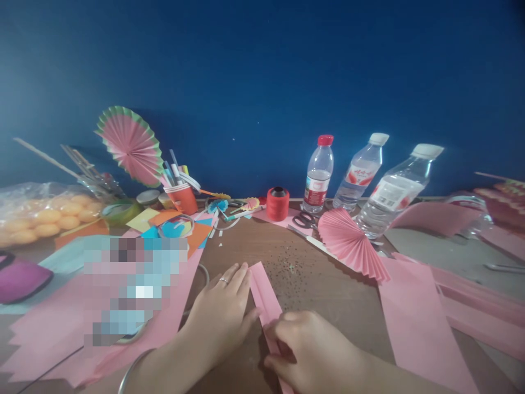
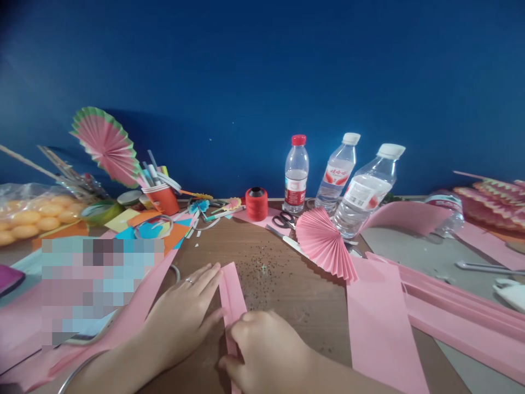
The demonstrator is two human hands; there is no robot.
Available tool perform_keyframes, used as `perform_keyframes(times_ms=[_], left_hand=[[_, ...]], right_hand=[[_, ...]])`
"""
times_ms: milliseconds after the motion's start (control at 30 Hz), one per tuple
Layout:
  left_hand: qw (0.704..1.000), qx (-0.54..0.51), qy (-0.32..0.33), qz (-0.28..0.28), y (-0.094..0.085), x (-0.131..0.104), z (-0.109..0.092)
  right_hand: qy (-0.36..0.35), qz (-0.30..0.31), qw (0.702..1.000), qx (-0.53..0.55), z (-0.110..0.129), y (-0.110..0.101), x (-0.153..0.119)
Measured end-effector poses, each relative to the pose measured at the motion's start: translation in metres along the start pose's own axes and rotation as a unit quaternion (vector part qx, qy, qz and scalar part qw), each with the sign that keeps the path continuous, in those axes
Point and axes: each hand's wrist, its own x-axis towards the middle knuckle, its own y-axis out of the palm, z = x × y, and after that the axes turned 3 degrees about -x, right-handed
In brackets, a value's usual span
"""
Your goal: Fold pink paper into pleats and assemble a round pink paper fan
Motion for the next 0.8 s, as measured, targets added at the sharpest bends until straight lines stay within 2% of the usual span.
perform_keyframes(times_ms=[100, 200, 400, 467, 600, 800], left_hand=[[1.0, -0.008, 0.011, -0.027, 0.002, 0.0, 0.002], [0.997, -0.013, 0.05, -0.058, 0.005, -0.001, 0.001], [0.989, -0.049, 0.14, -0.02, 0.01, -0.001, -0.004], [0.987, -0.066, 0.142, -0.022, 0.012, 0.002, -0.001], [0.985, -0.126, 0.106, -0.05, 0.019, 0.015, 0.008], [0.985, -0.136, 0.1, -0.031, 0.019, 0.021, 0.01]], right_hand=[[0.006, 0.0, 1.0, 0.019, 0.0, -0.001, 0.0], [0.005, 0.006, 0.999, 0.043, 0.001, -0.004, 0.0], [-0.033, 0.011, 0.999, 0.031, -0.002, -0.009, 0.001], [-0.046, -0.009, 0.999, -0.007, -0.005, -0.009, 0.003], [-0.033, -0.051, 0.995, -0.078, -0.011, -0.009, 0.007], [-0.067, -0.027, 0.995, -0.069, -0.018, -0.013, 0.011]])
